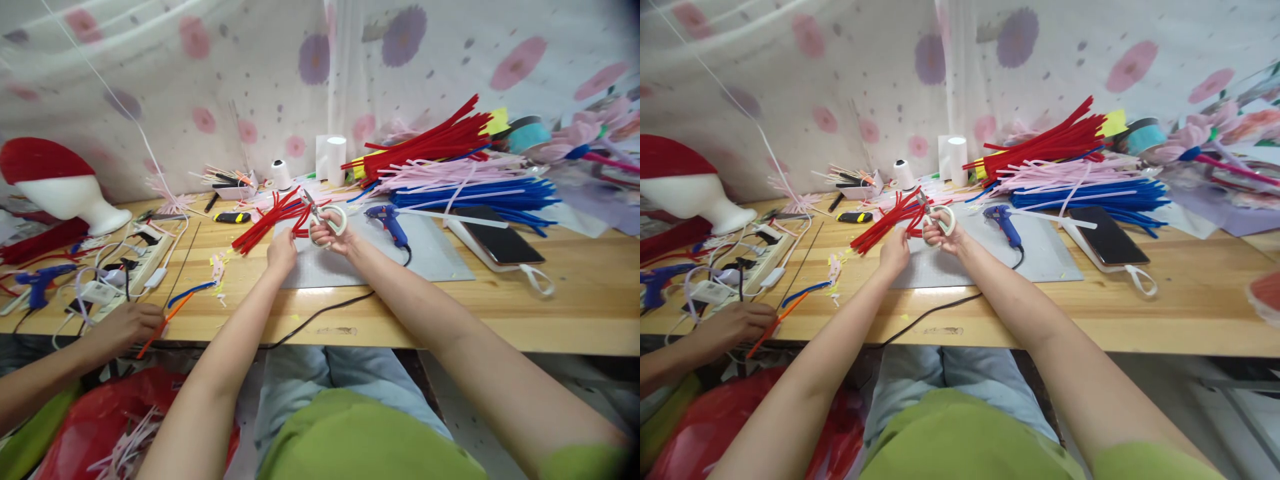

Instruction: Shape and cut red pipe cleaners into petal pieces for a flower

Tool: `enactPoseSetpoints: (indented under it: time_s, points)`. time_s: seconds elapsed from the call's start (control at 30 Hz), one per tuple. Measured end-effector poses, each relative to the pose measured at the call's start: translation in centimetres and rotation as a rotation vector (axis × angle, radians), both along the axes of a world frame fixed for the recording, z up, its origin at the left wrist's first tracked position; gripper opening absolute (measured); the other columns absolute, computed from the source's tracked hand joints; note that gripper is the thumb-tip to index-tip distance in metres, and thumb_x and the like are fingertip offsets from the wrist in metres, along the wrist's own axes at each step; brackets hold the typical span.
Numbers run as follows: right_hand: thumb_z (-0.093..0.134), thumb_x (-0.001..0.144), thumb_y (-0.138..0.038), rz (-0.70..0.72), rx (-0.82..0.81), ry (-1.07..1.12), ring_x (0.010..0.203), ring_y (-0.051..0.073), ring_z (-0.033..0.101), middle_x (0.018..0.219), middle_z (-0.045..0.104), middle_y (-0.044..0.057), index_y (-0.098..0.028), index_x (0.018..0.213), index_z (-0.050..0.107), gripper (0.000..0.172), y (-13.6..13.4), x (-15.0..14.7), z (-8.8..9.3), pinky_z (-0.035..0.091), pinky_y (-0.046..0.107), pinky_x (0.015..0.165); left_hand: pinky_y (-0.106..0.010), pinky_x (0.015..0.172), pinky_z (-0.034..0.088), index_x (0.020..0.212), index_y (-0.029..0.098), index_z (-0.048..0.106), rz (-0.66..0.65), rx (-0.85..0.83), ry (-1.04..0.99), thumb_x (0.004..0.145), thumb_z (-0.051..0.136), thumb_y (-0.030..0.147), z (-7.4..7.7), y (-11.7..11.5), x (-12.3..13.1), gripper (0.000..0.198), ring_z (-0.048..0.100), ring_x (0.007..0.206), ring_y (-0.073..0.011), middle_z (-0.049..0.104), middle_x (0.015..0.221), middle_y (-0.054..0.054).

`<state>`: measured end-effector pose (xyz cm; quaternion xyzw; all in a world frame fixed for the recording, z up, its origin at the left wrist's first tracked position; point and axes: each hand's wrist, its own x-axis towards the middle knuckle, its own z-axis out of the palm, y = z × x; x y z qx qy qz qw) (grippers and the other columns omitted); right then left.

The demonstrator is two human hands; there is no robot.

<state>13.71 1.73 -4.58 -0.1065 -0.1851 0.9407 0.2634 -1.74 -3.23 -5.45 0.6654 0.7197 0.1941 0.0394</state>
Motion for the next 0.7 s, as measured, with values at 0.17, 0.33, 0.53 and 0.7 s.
enactPoseSetpoints:
  time_s: [0.17,0.33,0.53,0.7]
  points:
    - [0.024,0.088,-0.053,0.103,0.113,-0.073,0.043,0.007,0.033,0.054,0.034,-0.004,-0.015,0.076,0.045,0.045,0.2,0.9,0.5,0.029,0.015,0.034,-0.028,0.074,0.039,0.095,0.02,0.055,0.054,0.048,-0.057,0.089,0.026,0.024,0.0,0.5,-0.7,0.03,0.058,0.088,-0.0193,0.063,0.091,-0.007]
    - [0.023,0.082,-0.066,0.268,0.266,-0.25,0.046,0.009,0.038,0.057,0.042,0.0,-0.013,0.079,0.049,0.059,-0.2,2.9,0.2,0.032,0.02,0.04,-0.026,0.075,0.039,0.096,0.02,0.052,0.127,0.101,-0.109,0.089,0.023,0.024,0.4,0.8,-1.4,0.03,0.057,0.091,-0.0168,0.063,0.095,-0.006]
    - [0.027,0.08,-0.068,-0.002,0.367,-0.247,0.055,0.012,0.044,0.062,0.046,0.001,-0.014,0.081,0.05,0.059,-1.1,5.1,0.6,0.039,0.025,0.05,-0.027,0.075,0.038,0.099,0.02,0.052,0.092,0.097,0.006,0.09,0.023,0.025,0.3,0.5,-1.7,0.031,0.057,0.093,-0.018,0.063,0.097,-0.007]
    - [0.035,0.079,-0.065,-0.197,0.518,-0.4,0.06,0.013,0.046,0.063,0.048,0.002,-0.017,0.077,0.05,0.05,-0.7,6.6,0.7,0.042,0.028,0.058,-0.029,0.074,0.039,0.103,0.02,0.052,0.117,0.074,0.033,0.09,0.022,0.026,-0.6,0.6,-2.6,0.033,0.058,0.092,-0.0205,0.063,0.097,-0.009]
